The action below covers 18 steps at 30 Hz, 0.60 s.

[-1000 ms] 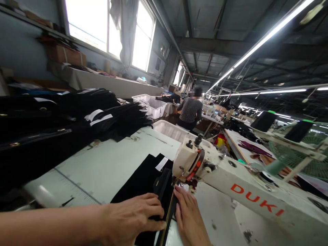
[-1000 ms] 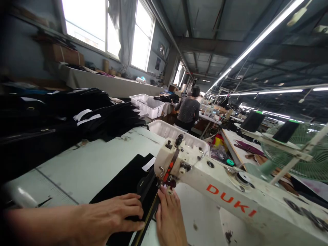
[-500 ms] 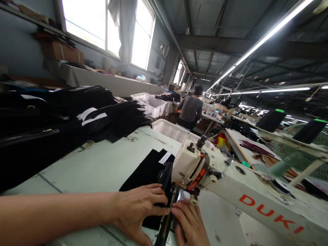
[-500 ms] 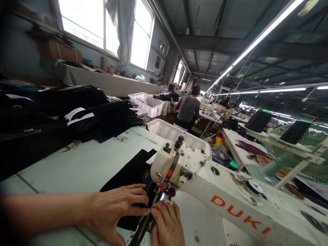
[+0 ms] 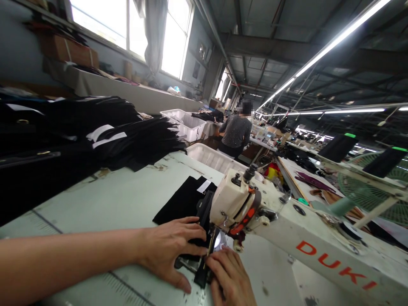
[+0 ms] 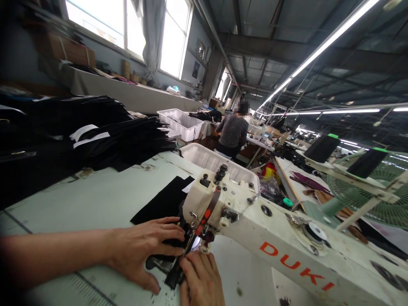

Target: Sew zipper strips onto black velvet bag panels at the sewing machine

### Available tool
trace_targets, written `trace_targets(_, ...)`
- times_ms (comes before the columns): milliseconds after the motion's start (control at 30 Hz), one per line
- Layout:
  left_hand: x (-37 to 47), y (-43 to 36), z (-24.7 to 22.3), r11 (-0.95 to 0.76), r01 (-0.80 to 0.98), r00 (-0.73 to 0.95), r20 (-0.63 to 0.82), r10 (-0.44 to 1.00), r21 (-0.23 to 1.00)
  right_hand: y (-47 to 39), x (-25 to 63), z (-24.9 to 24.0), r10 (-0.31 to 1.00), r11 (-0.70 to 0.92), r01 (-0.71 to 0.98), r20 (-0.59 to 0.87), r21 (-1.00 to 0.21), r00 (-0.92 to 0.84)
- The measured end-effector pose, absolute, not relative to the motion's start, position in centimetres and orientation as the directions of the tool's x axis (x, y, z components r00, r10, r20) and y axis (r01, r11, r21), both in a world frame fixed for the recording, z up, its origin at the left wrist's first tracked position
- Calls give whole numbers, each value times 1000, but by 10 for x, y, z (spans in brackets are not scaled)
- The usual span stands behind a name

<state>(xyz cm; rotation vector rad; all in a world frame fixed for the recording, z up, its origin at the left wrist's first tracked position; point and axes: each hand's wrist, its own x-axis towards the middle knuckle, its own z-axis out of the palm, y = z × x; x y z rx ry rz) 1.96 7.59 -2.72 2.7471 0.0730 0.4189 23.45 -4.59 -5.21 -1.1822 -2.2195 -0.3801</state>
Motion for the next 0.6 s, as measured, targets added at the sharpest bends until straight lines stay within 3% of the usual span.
trace_targets(300, 29, 92, -36, -918, -8, 928, 346, 141, 396, -41, 249, -80, 680, 468, 870, 565, 156, -467)
trace_targets(600, 30, 96, -36, -903, -53, 922, 368, 120, 427, -41, 256, -92, 714, 438, 888, 545, 143, -440)
